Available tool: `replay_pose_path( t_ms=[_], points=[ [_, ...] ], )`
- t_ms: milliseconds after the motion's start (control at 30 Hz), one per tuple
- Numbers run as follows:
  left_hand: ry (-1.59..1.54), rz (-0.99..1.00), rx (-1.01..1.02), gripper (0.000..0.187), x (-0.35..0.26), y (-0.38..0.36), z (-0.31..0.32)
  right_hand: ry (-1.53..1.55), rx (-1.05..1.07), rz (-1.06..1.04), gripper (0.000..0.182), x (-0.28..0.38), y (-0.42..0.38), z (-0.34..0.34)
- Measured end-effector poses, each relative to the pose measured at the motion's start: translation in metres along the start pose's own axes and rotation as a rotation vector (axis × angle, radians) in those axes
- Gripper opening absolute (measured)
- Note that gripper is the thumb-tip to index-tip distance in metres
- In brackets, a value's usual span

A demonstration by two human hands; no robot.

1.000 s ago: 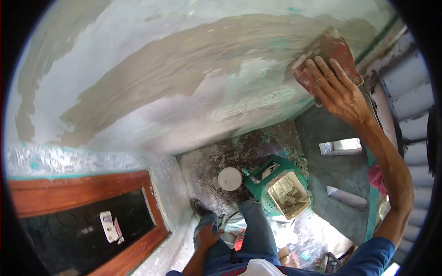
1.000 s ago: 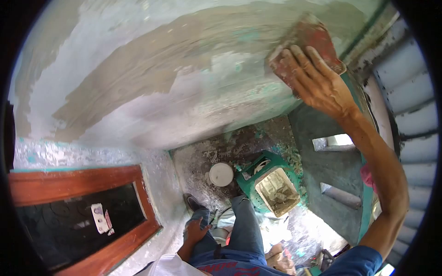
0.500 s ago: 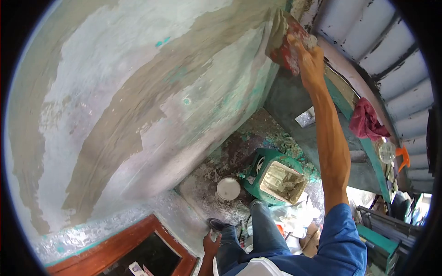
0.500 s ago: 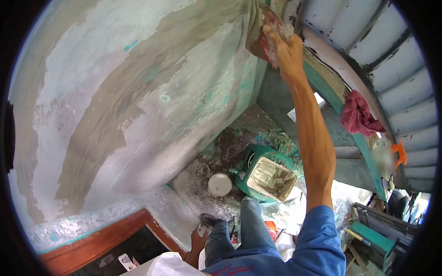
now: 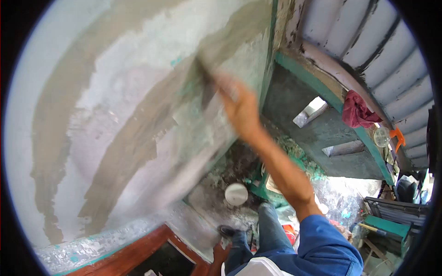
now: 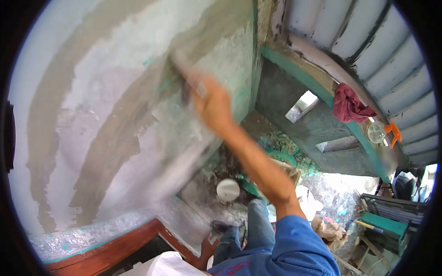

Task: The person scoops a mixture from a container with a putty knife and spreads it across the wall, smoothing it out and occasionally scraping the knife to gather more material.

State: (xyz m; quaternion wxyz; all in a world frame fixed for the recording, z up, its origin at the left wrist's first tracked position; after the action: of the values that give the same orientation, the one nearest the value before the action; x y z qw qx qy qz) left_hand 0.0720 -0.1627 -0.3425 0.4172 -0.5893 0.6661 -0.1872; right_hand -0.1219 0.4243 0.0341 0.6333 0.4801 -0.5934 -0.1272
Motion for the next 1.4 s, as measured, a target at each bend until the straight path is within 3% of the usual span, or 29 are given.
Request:
replay_pose_path(
  t_ms=[67,167,200,233,267,333,400,433,500,633,667,700,733,867,933,967,1033,1067,1100,1167,1233,1400],
  points=[
    [0.055,0.047,0.036,0.086,-0.009,0.007,-0.015,0.359,0.263,0.141,0.044,0.048,-0.046,0.041],
    [0.005,0.015,0.026,0.085,-0.011,0.01,-0.045,0.848,0.409,0.704,0.031,0.085,-0.157,0.089],
    [-0.088,0.023,0.028,0.083,-0.002,0.016,-0.051,0.808,0.307,0.736,0.031,0.096,-0.179,0.088],
    [-0.088,0.044,0.012,0.083,-0.002,0.017,-0.062,0.809,0.286,1.064,0.032,0.103,-0.207,0.085],
    [-0.14,-0.009,0.025,0.081,0.003,0.019,-0.074,1.009,0.1,1.244,0.037,0.087,-0.263,0.099],
    [-0.187,-0.078,0.005,0.076,0.011,0.02,-0.094,1.165,-0.104,1.429,0.039,0.087,-0.31,0.077],
    [-0.145,-0.032,-0.075,0.073,0.028,0.033,-0.107,1.204,-0.272,1.458,0.038,0.072,-0.348,0.046],
    [-0.079,-0.017,-0.128,0.07,0.035,0.031,-0.119,1.26,-0.25,1.361,0.037,0.065,-0.355,0.028],
    [-0.088,-0.019,-0.139,0.069,0.04,0.031,-0.134,0.998,-0.259,1.325,0.033,0.039,-0.373,-0.009],
    [-0.223,-0.024,-0.187,0.067,-0.011,0.012,-0.162,0.597,-0.12,0.867,0.018,0.045,-0.225,-0.072],
    [-0.223,-0.031,-0.201,0.067,-0.028,0.004,-0.168,0.392,-0.088,0.505,0.026,0.051,-0.169,-0.085],
    [-0.217,-0.034,-0.2,0.065,-0.042,-0.007,-0.17,0.235,-0.103,0.327,0.033,0.061,-0.114,-0.095],
    [-0.212,-0.038,-0.197,0.064,-0.05,-0.015,-0.169,0.161,-0.074,0.355,0.034,0.062,-0.07,-0.097],
    [-0.319,-0.035,-0.176,0.065,-0.034,-0.04,-0.149,-0.2,-0.161,-0.379,0.06,0.089,0.09,-0.111],
    [-0.311,-0.139,-0.19,0.064,-0.013,-0.064,-0.135,-0.349,-0.185,-0.54,0.064,0.089,0.143,-0.105],
    [0.093,0.047,-0.135,0.066,0.022,-0.058,-0.116,-0.339,-0.177,-0.534,0.064,0.081,0.163,-0.095],
    [0.913,0.545,-0.307,0.069,0.066,-0.069,-0.087,-0.415,-0.253,-0.552,0.059,0.075,0.187,-0.077],
    [0.217,0.05,-0.157,0.07,0.075,-0.077,-0.093,-0.406,-0.248,-0.543,0.059,0.075,0.187,-0.061],
    [-0.151,-0.246,-0.131,0.07,0.084,-0.084,-0.086,-0.392,-0.246,-0.521,0.058,0.073,0.185,-0.043],
    [-0.251,-0.351,-0.128,0.071,0.079,-0.102,-0.071,-0.371,-0.219,-0.491,0.057,0.072,0.152,-0.028],
    [-0.267,-0.37,-0.117,0.072,0.066,-0.107,-0.062,-0.298,-0.025,-0.529,0.051,0.087,0.106,-0.021],
    [-0.266,-0.384,-0.091,0.074,0.053,-0.103,-0.051,-0.207,-0.283,-0.338,0.042,0.064,0.156,-0.107]
  ],
)
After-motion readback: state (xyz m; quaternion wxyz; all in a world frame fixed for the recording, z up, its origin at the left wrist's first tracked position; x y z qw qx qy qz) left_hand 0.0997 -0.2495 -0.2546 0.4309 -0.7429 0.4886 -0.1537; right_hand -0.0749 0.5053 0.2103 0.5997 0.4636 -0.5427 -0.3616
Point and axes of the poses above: each hand's wrist, its own y-axis towards the middle knuckle, its own z-axis out of the palm, x = y × z, the point moved 7 cm from there along y, towards the middle knuckle, and after that the axes turned 12 degrees about -z, right-handed, at the moved point
